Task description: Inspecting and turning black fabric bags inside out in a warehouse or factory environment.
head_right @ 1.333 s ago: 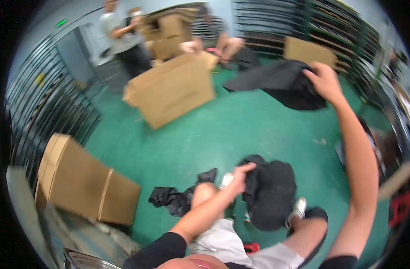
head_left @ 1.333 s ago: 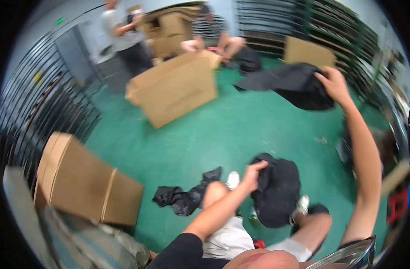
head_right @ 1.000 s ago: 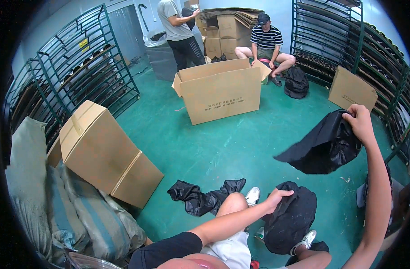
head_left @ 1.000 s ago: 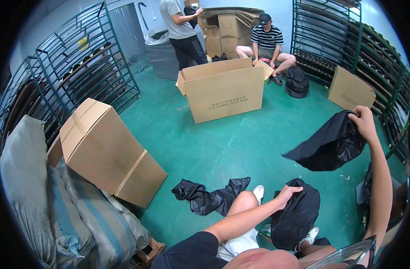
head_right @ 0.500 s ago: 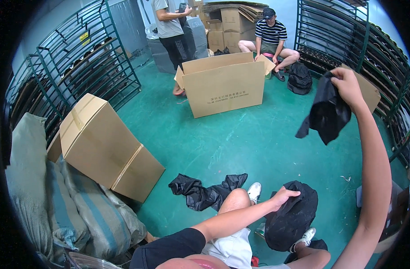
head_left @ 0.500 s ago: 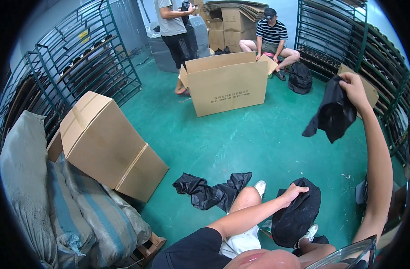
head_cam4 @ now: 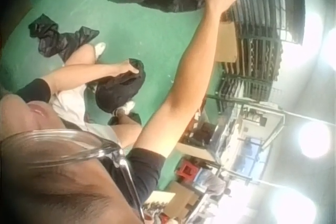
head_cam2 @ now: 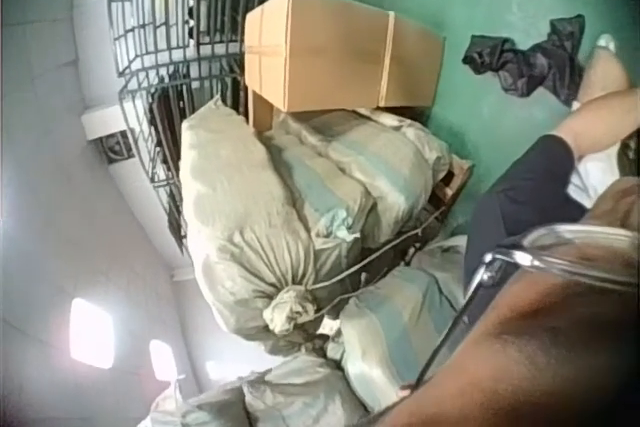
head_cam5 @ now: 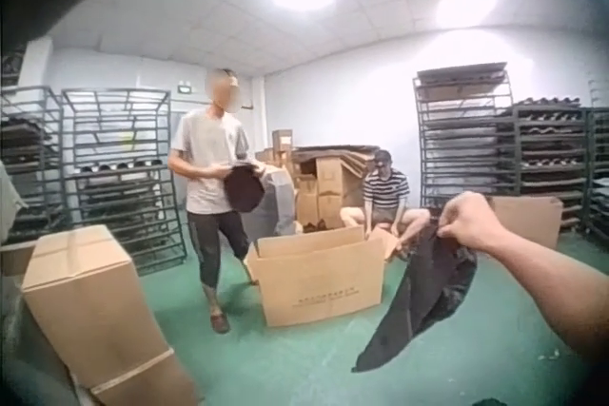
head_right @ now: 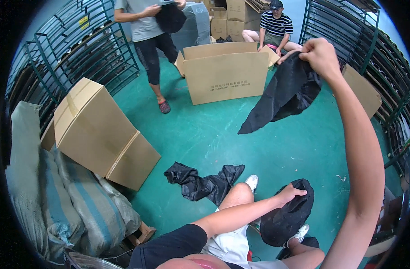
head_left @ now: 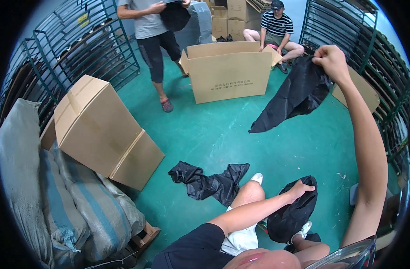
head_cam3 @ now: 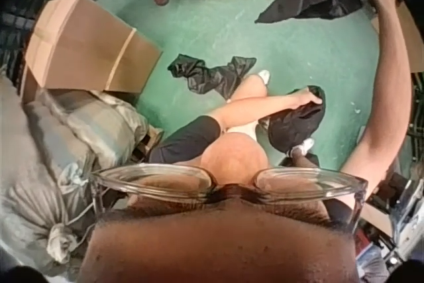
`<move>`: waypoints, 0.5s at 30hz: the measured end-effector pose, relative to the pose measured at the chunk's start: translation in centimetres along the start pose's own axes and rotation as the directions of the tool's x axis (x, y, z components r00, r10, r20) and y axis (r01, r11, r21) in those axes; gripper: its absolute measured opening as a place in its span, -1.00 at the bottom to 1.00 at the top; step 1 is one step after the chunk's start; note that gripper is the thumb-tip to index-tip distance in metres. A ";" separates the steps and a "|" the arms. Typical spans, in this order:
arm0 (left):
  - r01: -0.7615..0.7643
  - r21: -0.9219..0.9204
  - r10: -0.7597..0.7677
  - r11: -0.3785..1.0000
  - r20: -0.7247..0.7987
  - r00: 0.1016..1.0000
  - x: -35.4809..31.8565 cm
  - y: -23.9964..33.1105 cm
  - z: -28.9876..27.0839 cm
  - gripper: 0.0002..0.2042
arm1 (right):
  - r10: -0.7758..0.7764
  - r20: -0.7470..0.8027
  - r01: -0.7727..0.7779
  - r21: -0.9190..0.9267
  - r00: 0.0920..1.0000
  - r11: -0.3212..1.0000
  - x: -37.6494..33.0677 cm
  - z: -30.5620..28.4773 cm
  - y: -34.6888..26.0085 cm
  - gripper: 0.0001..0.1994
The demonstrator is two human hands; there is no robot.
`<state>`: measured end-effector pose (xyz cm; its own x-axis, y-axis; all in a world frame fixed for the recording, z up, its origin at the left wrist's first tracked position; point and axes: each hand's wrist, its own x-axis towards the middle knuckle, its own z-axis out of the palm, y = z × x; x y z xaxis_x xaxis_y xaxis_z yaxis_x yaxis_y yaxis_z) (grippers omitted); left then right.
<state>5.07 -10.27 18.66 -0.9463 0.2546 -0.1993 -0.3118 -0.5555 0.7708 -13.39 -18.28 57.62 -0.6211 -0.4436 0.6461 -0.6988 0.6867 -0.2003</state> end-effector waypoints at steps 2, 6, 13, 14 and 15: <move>-0.017 -0.020 0.019 1.000 0.095 0.995 -0.9 1.9 -0.1 -0.71 | -0.017 -0.034 0.016 -0.021 0.999 1.000 0.6 1.0 -2.5 -0.81; -0.057 -0.022 0.058 0.998 0.088 0.994 -0.4 1.7 -0.9 -0.73 | -0.074 -0.111 0.075 0.003 0.991 0.997 2.3 3.3 -7.1 -0.81; -0.113 -0.069 0.119 0.991 0.082 0.989 -0.3 2.0 -1.3 -0.76 | -0.140 -0.202 0.149 0.030 0.969 0.988 4.7 5.6 -13.3 -0.80; -0.097 -0.083 0.105 0.992 0.094 0.990 -0.6 2.3 -1.2 -0.79 | -0.152 -0.197 0.165 0.052 0.969 0.985 5.2 5.7 -13.7 -0.80; -0.080 -0.095 0.090 0.992 0.107 0.990 -0.9 2.6 -1.0 -0.81 | -0.157 -0.196 0.169 0.046 0.968 0.984 5.7 5.8 -14.1 -0.80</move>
<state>5.01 -12.79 20.25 -0.9559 0.2869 -0.0633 -0.2421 -0.6470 0.7231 -9.15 -33.91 59.86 -0.4217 -0.4245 0.8012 -0.8097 0.5741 -0.1219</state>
